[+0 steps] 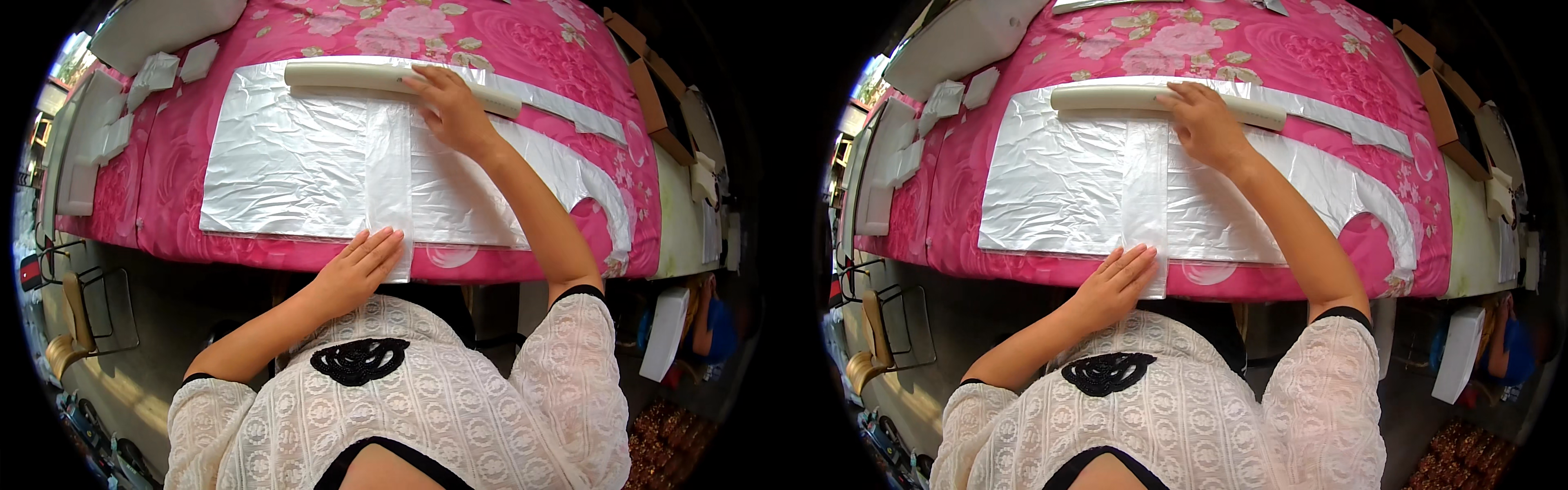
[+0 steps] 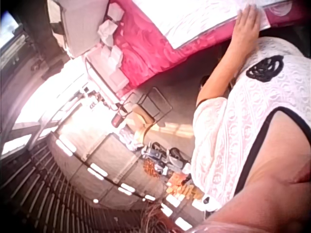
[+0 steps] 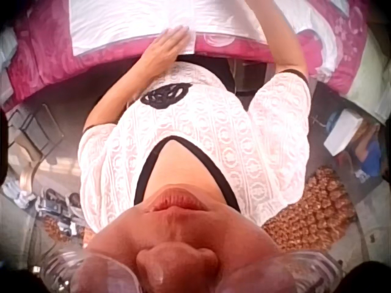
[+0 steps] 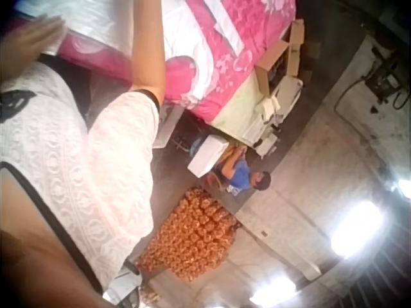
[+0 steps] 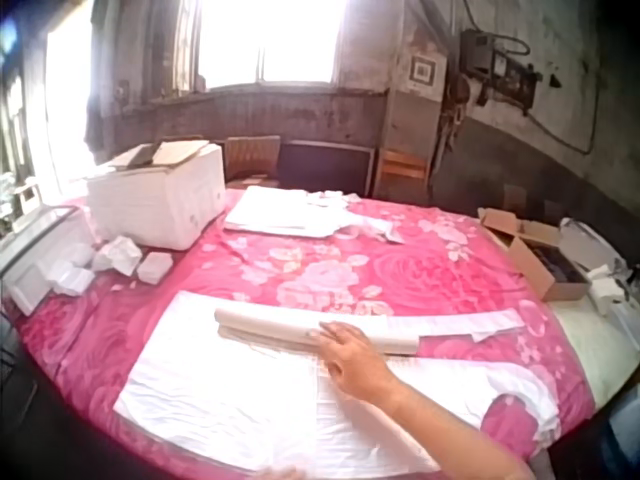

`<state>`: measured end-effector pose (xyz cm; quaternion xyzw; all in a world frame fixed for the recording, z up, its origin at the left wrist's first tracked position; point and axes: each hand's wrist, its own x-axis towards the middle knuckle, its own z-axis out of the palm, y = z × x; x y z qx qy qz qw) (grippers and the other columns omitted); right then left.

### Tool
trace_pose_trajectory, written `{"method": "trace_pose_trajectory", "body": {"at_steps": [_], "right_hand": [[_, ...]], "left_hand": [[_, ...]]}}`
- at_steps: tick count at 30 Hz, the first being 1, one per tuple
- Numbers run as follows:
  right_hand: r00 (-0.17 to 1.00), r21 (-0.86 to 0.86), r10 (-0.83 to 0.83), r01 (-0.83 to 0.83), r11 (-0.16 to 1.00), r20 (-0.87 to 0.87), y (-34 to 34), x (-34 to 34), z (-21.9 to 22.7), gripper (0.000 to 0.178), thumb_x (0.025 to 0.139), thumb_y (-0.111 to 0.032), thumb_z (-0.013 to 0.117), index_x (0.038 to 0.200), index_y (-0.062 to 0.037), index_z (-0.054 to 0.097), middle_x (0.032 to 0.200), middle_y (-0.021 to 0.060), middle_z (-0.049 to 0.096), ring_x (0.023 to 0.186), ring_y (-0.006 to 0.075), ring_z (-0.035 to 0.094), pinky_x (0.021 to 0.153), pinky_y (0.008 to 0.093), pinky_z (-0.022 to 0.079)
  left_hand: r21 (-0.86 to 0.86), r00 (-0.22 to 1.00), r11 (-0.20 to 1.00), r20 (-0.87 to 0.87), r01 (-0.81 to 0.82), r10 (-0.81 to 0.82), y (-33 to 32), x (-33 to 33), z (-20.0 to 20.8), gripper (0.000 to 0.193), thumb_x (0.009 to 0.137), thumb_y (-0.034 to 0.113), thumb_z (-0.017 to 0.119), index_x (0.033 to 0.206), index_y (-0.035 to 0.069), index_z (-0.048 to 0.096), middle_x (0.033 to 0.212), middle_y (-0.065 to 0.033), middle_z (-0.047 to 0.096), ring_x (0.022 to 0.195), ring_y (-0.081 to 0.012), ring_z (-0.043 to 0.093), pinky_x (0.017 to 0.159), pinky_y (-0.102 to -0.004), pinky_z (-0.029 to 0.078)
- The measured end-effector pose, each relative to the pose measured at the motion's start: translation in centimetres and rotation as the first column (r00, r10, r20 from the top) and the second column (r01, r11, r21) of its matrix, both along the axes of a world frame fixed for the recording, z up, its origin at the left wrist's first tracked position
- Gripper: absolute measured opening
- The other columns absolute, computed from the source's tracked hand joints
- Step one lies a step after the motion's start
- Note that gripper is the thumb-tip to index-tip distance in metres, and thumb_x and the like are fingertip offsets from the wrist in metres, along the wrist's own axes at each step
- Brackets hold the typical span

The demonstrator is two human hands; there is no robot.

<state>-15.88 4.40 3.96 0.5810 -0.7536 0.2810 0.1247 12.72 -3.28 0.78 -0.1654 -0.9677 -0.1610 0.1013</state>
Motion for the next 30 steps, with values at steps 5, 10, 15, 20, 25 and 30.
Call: {"method": "trace_pose_trajectory", "body": {"at_steps": [5,10,15,20,25,30], "right_hand": [[0.860,0.203,0.380,-0.462,0.864,0.339,4.5,8.2,0.4,0.053,0.066,0.008,0.053,0.118,-0.0038,0.056,0.125,0.0106,0.054,0.120,0.0298,0.046,0.099,0.0377,0.040],[0.873,0.143,0.331,-0.402,0.904,0.359,6.0,11.1,-0.2,0.046,0.069,0.001,0.057,0.115,-0.0017,0.057,0.122,0.0127,0.055,0.117,0.0299,0.049,0.098,0.0372,0.041],[0.968,0.077,0.159,-0.177,0.981,0.193,6.1,11.2,-1.3,0.037,0.070,0.001,0.061,0.107,-0.0033,0.061,0.111,0.0107,0.060,0.105,0.0290,0.056,0.088,0.0367,0.047],[0.968,0.060,0.106,-0.123,0.991,0.227,6.2,10.7,-1.4,0.025,0.073,-0.004,0.060,0.097,-0.0068,0.066,0.100,0.0073,0.062,0.092,0.0244,0.058,0.080,0.0350,0.048],[0.858,0.118,-0.062,0.002,0.993,0.509,5.2,9.5,-0.8,0.015,0.077,-0.009,0.060,0.089,-0.0068,0.069,0.080,0.0065,0.066,0.077,0.0242,0.060,0.069,0.0319,0.049],[0.436,0.435,-0.416,0.060,0.898,0.798,2.7,7.1,1.1,0.023,0.082,-0.019,0.061,0.078,0.0022,0.068,0.061,0.0088,0.063,0.058,0.0143,0.061,0.058,0.0277,0.046]], "left_hand": [[0.147,0.991,0.981,-0.065,0.123,-0.114,-1.5,-0.3,1.3,0.037,0.072,0.004,0.062,0.109,0.003,0.060,0.122,-0.0110,0.055,0.116,-0.0247,0.052,0.101,-0.0429,0.038],[0.360,0.981,0.920,-0.168,0.154,-0.098,-2.7,-1.2,1.8,0.038,0.071,0.005,0.064,0.109,0.005,0.060,0.122,-0.0107,0.056,0.110,-0.0269,0.055,0.096,-0.0394,0.044],[0.129,0.999,0.991,-0.037,0.039,-0.034,-4.0,-3.4,3.5,0.058,0.067,0.016,0.070,0.122,0.006,0.051,0.127,-0.0108,0.053,0.121,-0.0269,0.047,0.103,-0.0437,0.035],[0.089,0.999,0.995,0.010,-0.037,0.036,-4.8,-4.5,2.2,0.059,0.071,0.015,0.065,0.126,0.004,0.047,0.121,-0.0108,0.057,0.113,-0.0257,0.053,0.100,-0.0420,0.037],[0.428,0.964,0.864,0.099,-0.265,0.246,-4.6,-5.7,2.0,0.039,0.082,0.010,0.054,0.120,0.001,0.051,0.093,-0.0116,0.066,0.088,-0.0293,0.061,0.080,-0.0385,0.046],[0.764,0.807,0.301,0.452,-0.570,0.380,-4.9,-8.4,2.5,0.044,0.089,0.020,0.054,0.125,-0.003,0.045,0.110,-0.0208,0.059,0.095,-0.0339,0.059,0.087,-0.0401,0.044]]}}
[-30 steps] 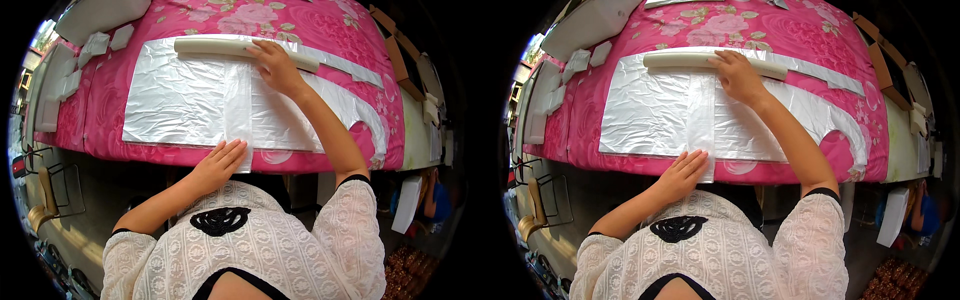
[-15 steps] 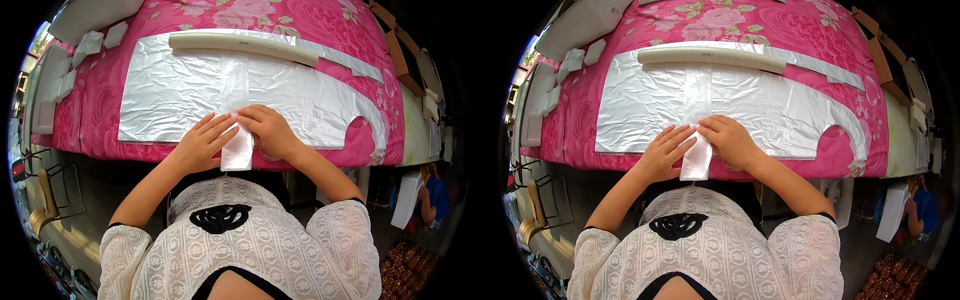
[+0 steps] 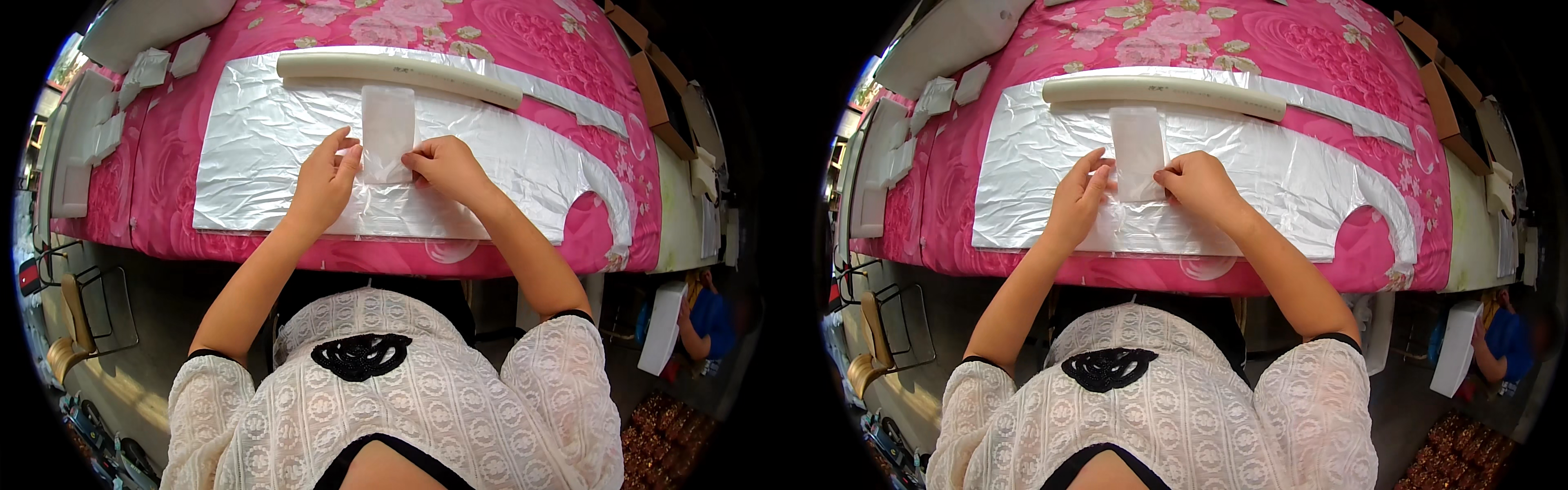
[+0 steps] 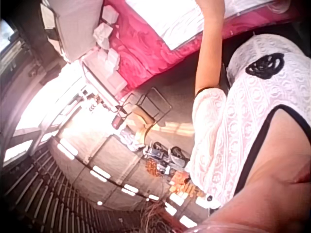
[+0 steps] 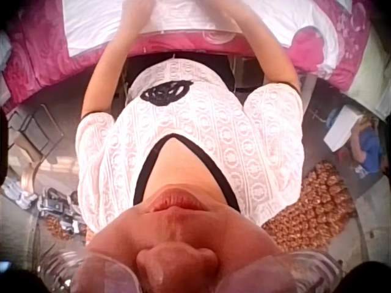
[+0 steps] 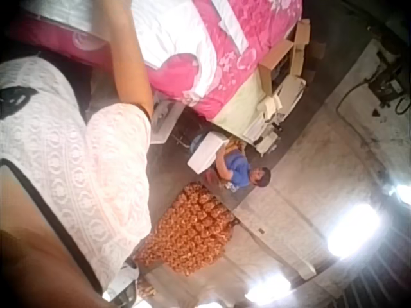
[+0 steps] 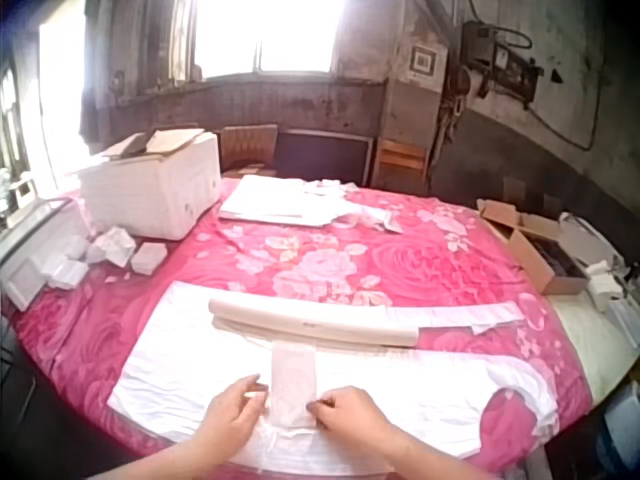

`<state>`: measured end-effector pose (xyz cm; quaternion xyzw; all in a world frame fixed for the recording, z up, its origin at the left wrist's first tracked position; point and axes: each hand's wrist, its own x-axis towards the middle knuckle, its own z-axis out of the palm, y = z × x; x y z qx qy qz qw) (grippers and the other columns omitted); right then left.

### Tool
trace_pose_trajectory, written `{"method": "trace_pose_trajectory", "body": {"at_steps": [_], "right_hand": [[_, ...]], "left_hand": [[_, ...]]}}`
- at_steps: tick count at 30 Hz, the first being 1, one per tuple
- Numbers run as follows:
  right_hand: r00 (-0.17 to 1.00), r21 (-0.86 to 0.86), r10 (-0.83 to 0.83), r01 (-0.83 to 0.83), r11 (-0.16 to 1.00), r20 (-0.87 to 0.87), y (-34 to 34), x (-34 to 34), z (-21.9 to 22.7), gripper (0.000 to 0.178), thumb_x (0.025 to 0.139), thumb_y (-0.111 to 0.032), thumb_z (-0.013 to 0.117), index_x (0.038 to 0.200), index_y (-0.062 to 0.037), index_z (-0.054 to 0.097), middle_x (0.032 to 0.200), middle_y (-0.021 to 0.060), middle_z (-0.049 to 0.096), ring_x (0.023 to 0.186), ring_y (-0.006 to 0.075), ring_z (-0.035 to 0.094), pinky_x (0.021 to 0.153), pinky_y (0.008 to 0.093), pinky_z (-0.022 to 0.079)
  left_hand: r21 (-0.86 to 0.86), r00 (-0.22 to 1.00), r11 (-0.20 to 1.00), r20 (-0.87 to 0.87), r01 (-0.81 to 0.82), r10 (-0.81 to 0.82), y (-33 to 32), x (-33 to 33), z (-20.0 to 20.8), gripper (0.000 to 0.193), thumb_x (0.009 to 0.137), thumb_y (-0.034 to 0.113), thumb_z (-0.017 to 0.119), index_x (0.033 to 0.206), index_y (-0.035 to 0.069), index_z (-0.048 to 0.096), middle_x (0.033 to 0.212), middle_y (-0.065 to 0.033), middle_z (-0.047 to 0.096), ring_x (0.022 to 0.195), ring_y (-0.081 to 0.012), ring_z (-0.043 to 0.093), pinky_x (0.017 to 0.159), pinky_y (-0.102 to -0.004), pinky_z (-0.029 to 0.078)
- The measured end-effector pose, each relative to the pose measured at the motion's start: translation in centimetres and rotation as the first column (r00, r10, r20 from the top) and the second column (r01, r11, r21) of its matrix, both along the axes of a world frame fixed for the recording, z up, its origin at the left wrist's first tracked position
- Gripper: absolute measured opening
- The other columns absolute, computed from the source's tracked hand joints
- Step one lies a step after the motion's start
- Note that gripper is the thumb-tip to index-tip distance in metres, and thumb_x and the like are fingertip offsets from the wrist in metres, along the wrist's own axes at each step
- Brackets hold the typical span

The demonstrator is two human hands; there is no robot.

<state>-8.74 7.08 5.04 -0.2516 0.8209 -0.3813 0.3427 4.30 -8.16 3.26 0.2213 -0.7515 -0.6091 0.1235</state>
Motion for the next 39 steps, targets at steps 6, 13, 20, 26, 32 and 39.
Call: {"method": "trace_pose_trajectory", "body": {"at_steps": [6,13,20,26,32,39], "right_hand": [[0.966,0.052,0.005,-0.019,0.998,0.257,-0.9,-1.8,0.1,0.026,0.083,-0.024,0.064,0.079,0.0015,0.065,0.067,0.0065,0.063,0.057,0.0100,0.062,0.048,0.0226,0.044],[0.998,0.003,-0.019,0.019,1.000,-0.059,-0.2,0.2,0.0,0.029,0.077,-0.021,0.069,0.093,0.0011,0.061,0.071,0.0082,0.063,0.064,0.0167,0.063,0.054,0.0277,0.047],[0.545,-0.169,0.037,-0.323,0.931,-0.838,1.6,1.3,-2.1,0.045,0.070,-0.016,0.073,0.110,-0.0012,0.055,0.116,0.0168,0.054,0.109,0.0300,0.051,0.092,0.0371,0.043],[0.563,-0.170,0.143,-0.466,0.868,-0.814,1.3,-0.4,-2.0,0.050,0.069,-0.013,0.072,0.114,-0.0021,0.055,0.124,0.0132,0.052,0.116,0.0304,0.047,0.099,0.0380,0.040],[0.496,-0.116,0.220,-0.560,0.820,-0.840,1.9,-0.5,-1.6,0.049,0.067,-0.001,0.062,0.115,-0.0044,0.056,0.124,0.0131,0.053,0.117,0.0289,0.048,0.100,0.0384,0.039],[0.499,-0.127,0.225,-0.577,0.807,-0.837,2.4,0.1,-2.7,0.037,0.068,0.001,0.061,0.104,-0.0056,0.063,0.109,0.0088,0.063,0.106,0.0253,0.057,0.092,0.0366,0.046]], "left_hand": [[-0.780,0.936,0.559,0.095,0.281,-0.338,2.4,1.0,-1.0,0.062,0.089,0.028,0.051,0.137,-0.005,0.028,0.141,-0.0234,0.030,0.132,-0.0342,0.029,0.107,-0.0433,0.024],[-0.844,0.925,0.403,0.249,0.353,-0.287,3.4,1.3,-2.1,0.070,0.088,0.035,0.050,0.138,-0.007,0.025,0.147,-0.0214,0.021,0.137,-0.0327,0.019,0.111,-0.0435,0.017],[-0.824,0.947,0.515,0.080,0.238,-0.310,2.1,0.2,-1.3,0.058,0.079,0.020,0.061,0.129,-0.003,0.042,0.134,-0.0179,0.043,0.123,-0.0318,0.042,0.102,-0.0410,0.032],[-0.848,0.955,0.496,0.041,0.188,-0.292,1.6,-0.7,-1.3,0.053,0.069,0.005,0.061,0.120,-0.001,0.050,0.124,-0.0159,0.052,0.113,-0.0300,0.050,0.094,-0.0388,0.040],[-0.904,0.940,0.399,0.011,0.156,-0.342,0.5,-1.6,-1.7,0.041,0.070,-0.001,0.060,0.111,0.000,0.056,0.114,-0.0112,0.060,0.104,-0.0257,0.057,0.088,-0.0369,0.045],[-0.867,0.843,0.450,-0.067,0.216,-0.534,1.0,1.1,-0.9,0.036,0.073,0.001,0.062,0.109,0.003,0.058,0.111,-0.0089,0.062,0.102,-0.0235,0.060,0.092,-0.0400,0.046]]}}
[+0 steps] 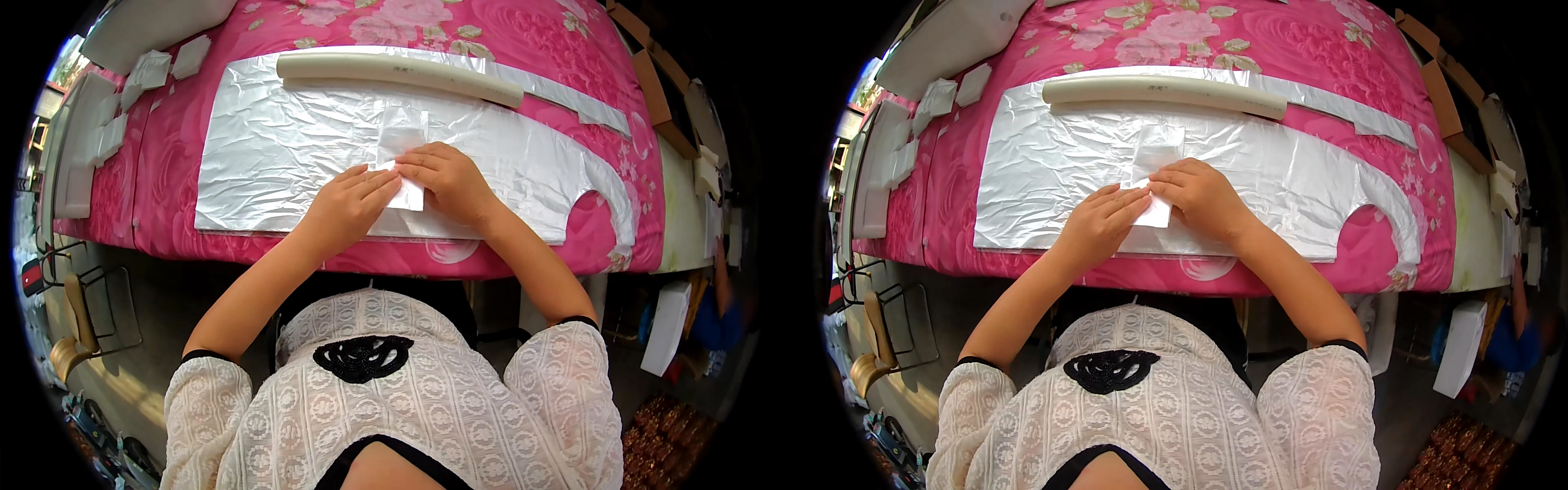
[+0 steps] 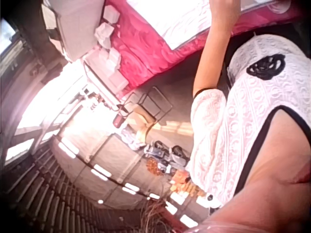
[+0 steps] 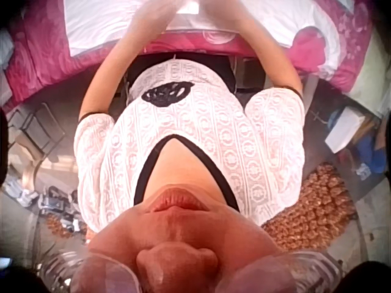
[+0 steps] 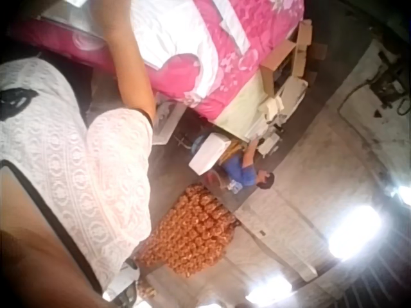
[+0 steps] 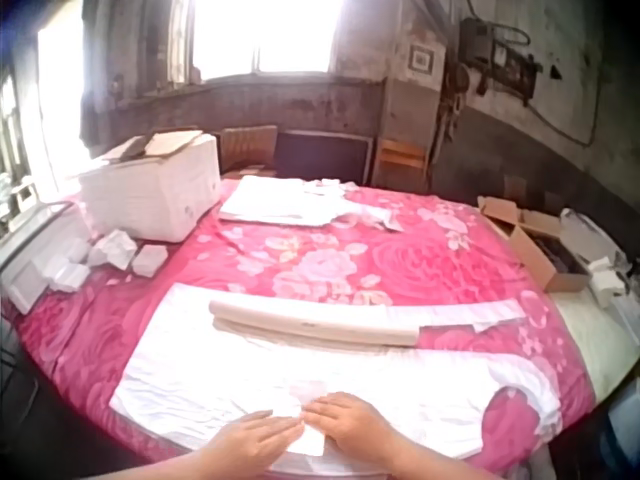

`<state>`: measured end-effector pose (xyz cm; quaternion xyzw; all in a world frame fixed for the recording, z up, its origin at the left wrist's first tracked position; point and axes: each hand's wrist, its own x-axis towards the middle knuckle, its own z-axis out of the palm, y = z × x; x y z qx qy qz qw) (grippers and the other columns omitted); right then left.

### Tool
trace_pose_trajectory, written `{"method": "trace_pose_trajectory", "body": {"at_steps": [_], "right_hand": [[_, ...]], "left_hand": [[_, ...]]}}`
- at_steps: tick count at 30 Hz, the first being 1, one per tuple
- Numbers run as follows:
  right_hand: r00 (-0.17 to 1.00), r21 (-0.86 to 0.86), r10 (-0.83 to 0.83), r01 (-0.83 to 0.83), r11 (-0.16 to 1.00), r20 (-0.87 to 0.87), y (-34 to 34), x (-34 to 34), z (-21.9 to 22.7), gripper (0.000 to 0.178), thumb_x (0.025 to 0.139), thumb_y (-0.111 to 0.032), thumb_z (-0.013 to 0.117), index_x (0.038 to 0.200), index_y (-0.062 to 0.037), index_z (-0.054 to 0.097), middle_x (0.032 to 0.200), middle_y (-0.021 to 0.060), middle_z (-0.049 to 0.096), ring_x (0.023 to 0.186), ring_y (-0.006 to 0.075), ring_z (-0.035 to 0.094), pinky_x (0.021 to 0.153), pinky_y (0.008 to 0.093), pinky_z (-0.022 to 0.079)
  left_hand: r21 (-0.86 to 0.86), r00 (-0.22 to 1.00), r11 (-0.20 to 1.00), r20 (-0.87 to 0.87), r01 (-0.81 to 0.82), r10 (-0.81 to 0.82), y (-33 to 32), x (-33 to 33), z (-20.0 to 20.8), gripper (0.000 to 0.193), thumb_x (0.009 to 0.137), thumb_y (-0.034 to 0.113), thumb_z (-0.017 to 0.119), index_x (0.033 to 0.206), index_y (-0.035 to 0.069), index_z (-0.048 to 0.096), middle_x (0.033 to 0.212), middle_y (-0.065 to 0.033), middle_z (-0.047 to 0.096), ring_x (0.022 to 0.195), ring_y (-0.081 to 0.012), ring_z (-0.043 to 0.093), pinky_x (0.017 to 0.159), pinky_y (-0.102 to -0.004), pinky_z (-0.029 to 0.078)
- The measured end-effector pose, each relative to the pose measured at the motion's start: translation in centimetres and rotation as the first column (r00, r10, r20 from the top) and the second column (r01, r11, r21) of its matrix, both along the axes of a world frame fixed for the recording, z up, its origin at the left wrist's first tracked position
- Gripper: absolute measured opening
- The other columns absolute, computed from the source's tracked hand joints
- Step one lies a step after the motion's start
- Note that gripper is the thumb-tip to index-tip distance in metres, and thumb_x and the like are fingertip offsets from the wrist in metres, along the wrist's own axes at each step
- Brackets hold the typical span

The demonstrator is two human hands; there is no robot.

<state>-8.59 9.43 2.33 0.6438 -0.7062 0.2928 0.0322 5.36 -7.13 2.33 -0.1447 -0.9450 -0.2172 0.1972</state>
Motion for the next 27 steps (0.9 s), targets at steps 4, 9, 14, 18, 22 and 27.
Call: {"method": "trace_pose_trajectory", "body": {"at_steps": [4,9,14,18,22,27], "right_hand": [[1.000,-0.093,-0.019,0.018,0.996,-0.015,0.9,1.8,-0.9,0.031,0.068,0.000,0.061,0.098,-0.0057,0.064,0.105,0.0070,0.064,0.099,0.0245,0.061,0.083,0.0347,0.050],[0.996,-0.118,-0.084,0.082,0.990,-0.013,1.3,2.5,-0.5,0.027,0.068,-0.001,0.062,0.095,-0.0055,0.065,0.100,0.0077,0.065,0.095,0.0254,0.062,0.082,0.0344,0.050],[0.987,-0.092,-0.112,0.122,0.988,0.113,2.2,2.6,-0.5,0.027,0.065,0.003,0.064,0.090,-0.0051,0.066,0.093,0.0078,0.066,0.087,0.0257,0.062,0.077,0.0351,0.051],[0.985,-0.123,-0.145,0.156,0.980,0.090,1.7,2.1,-0.6,0.024,0.065,0.003,0.064,0.088,-0.0042,0.066,0.093,0.0078,0.066,0.086,0.0258,0.062,0.075,0.0354,0.051],[0.986,-0.079,-0.159,0.155,0.985,-0.055,1.8,1.7,0.1,0.032,0.065,0.000,0.064,0.097,-0.0048,0.064,0.109,0.0099,0.062,0.100,0.0272,0.058,0.085,0.0385,0.048],[0.995,0.266,0.021,0.004,0.964,-0.092,3.1,5.1,2.0,0.062,0.073,-0.025,0.065,0.128,-0.0026,0.046,0.134,0.0138,0.045,0.128,0.0280,0.039,0.108,0.0428,0.027]], "left_hand": [[0.033,0.997,0.999,0.064,0.038,-0.040,0.2,1.3,0.6,0.057,0.064,0.002,0.067,0.119,0.005,0.055,0.125,-0.0092,0.055,0.115,-0.0236,0.052,0.099,-0.0418,0.039],[-0.056,0.987,0.993,0.129,0.107,-0.099,-0.3,0.7,0.7,0.056,0.062,0.002,0.066,0.117,0.003,0.055,0.124,-0.0109,0.054,0.118,-0.0239,0.050,0.103,-0.0416,0.037],[-0.086,0.990,0.991,0.108,0.102,-0.092,-0.2,0.3,0.1,0.054,0.063,0.001,0.064,0.116,0.003,0.055,0.124,-0.0103,0.055,0.117,-0.0238,0.051,0.103,-0.0412,0.036],[-0.083,0.986,0.990,0.139,0.109,-0.097,-0.1,0.0,0.1,0.055,0.067,0.006,0.066,0.120,0.003,0.053,0.128,-0.0110,0.052,0.120,-0.0244,0.048,0.104,-0.0426,0.034],[0.051,0.945,0.971,0.226,0.232,-0.238,-1.1,-0.6,1.9,0.063,0.073,0.017,0.064,0.131,0.005,0.043,0.137,-0.0127,0.043,0.127,-0.0284,0.040,0.107,-0.0458,0.029],[0.012,0.944,0.971,0.229,0.240,-0.236,-3.2,-3.2,2.3,0.063,0.083,0.030,0.053,0.138,0.004,0.035,0.141,-0.0150,0.037,0.131,-0.0322,0.034,0.109,-0.0456,0.023]]}}
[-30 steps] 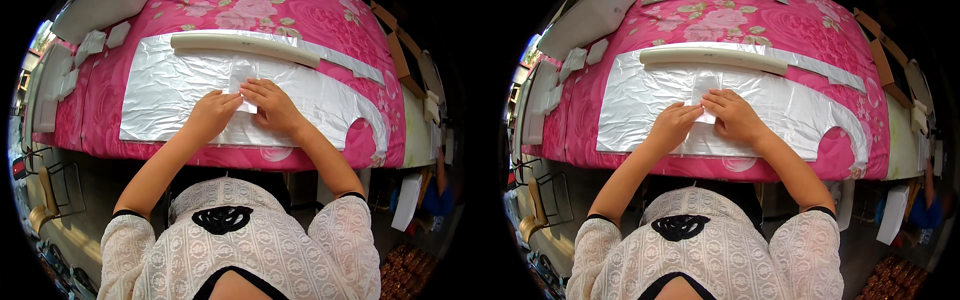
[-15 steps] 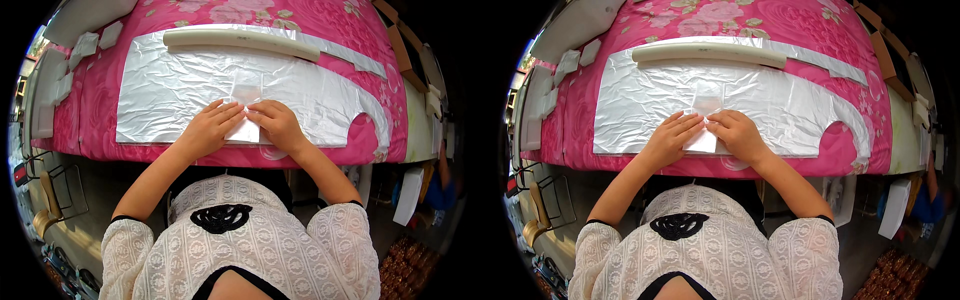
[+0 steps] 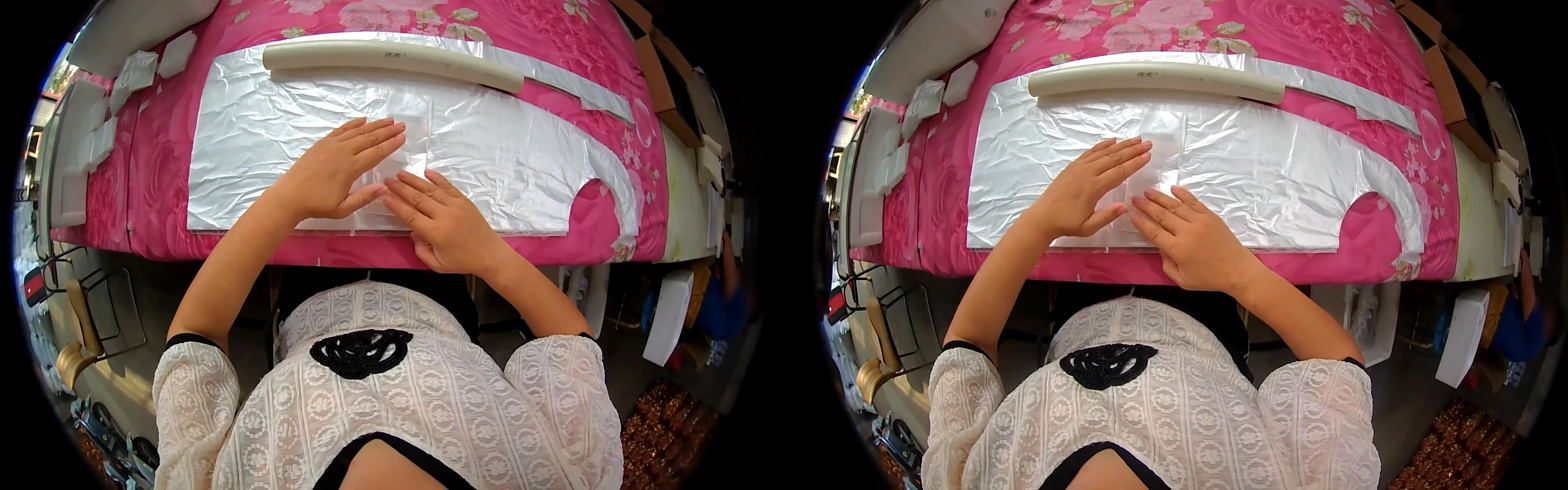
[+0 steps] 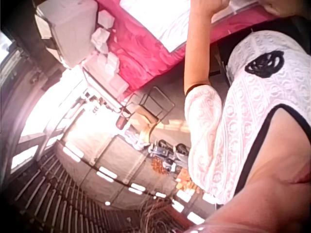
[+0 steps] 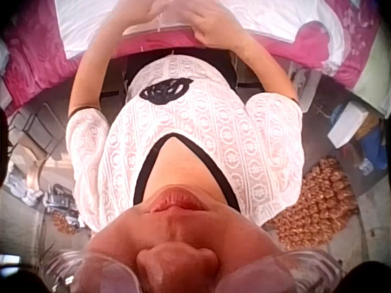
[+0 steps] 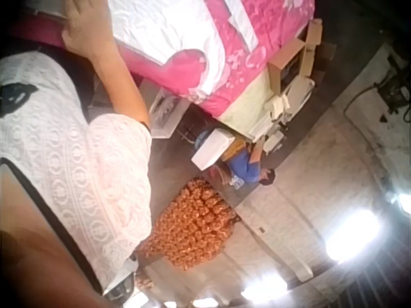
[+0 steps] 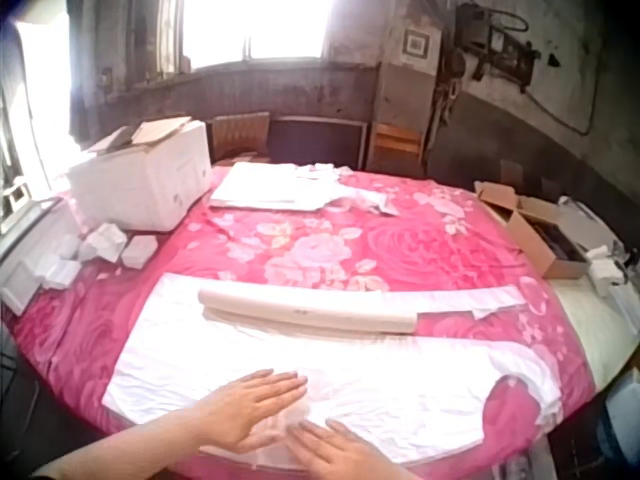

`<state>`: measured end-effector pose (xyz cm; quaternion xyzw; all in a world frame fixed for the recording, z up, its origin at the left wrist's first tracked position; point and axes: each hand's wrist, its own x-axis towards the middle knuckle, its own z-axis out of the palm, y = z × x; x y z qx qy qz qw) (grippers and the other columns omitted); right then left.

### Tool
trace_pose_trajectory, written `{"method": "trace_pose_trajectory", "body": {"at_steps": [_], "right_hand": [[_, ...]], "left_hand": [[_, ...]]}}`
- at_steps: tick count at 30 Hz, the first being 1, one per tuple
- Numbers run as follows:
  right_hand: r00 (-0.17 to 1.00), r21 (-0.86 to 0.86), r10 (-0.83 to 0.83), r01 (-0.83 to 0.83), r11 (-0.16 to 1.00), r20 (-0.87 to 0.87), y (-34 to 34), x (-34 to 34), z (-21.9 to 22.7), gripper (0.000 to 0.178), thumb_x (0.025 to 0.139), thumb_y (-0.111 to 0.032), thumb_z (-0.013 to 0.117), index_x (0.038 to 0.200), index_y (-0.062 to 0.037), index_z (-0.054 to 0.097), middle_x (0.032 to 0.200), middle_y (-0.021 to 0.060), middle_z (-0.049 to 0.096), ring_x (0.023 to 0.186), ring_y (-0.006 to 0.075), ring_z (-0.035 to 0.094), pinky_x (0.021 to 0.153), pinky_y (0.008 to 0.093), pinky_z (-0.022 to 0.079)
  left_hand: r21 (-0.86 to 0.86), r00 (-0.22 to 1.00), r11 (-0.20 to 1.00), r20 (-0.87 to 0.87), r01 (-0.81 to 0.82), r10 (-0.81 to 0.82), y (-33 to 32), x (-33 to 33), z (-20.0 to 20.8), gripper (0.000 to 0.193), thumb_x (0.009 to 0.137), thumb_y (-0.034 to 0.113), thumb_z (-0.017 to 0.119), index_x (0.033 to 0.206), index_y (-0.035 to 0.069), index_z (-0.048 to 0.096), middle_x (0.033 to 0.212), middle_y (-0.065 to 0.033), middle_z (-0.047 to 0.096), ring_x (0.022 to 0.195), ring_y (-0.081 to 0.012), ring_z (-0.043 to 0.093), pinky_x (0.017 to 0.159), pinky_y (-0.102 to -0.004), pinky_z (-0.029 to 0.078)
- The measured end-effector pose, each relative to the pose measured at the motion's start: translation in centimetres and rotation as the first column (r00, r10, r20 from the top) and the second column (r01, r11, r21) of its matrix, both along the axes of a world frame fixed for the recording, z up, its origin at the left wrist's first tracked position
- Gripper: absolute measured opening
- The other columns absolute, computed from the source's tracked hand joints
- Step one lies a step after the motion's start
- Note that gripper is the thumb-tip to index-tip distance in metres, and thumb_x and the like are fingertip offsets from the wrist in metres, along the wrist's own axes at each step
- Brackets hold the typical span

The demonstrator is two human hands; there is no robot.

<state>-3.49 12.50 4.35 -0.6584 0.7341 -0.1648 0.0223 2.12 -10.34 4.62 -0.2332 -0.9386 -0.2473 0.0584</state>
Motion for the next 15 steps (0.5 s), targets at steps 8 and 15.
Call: {"method": "trace_pose_trajectory", "body": {"at_steps": [8,15], "right_hand": [[0.983,0.033,0.006,-0.012,0.999,0.183,0.1,2.9,-2.1,0.064,0.081,-0.033,0.059,0.133,0.0004,0.039,0.141,0.0144,0.037,0.131,0.0278,0.034,0.109,0.0404,0.025],[0.981,0.012,0.011,-0.013,1.000,0.194,0.4,3.3,-2.1,0.062,0.081,-0.030,0.060,0.131,-0.0002,0.041,0.140,0.0136,0.038,0.130,0.0276,0.035,0.108,0.0405,0.027]], "left_hand": [[-0.159,0.995,0.985,0.056,-0.069,0.079,-0.2,-4.0,-2.5,0.068,0.091,0.048,0.033,0.143,0.005,0.023,0.145,-0.0151,0.030,0.135,-0.0290,0.025,0.112,-0.0447,0.013],[-0.181,0.996,0.980,0.033,-0.080,0.087,-0.2,-4.0,-2.7,0.071,0.090,0.049,0.036,0.143,0.005,0.022,0.145,-0.0152,0.030,0.136,-0.0289,0.024,0.112,-0.0475,0.010]]}}
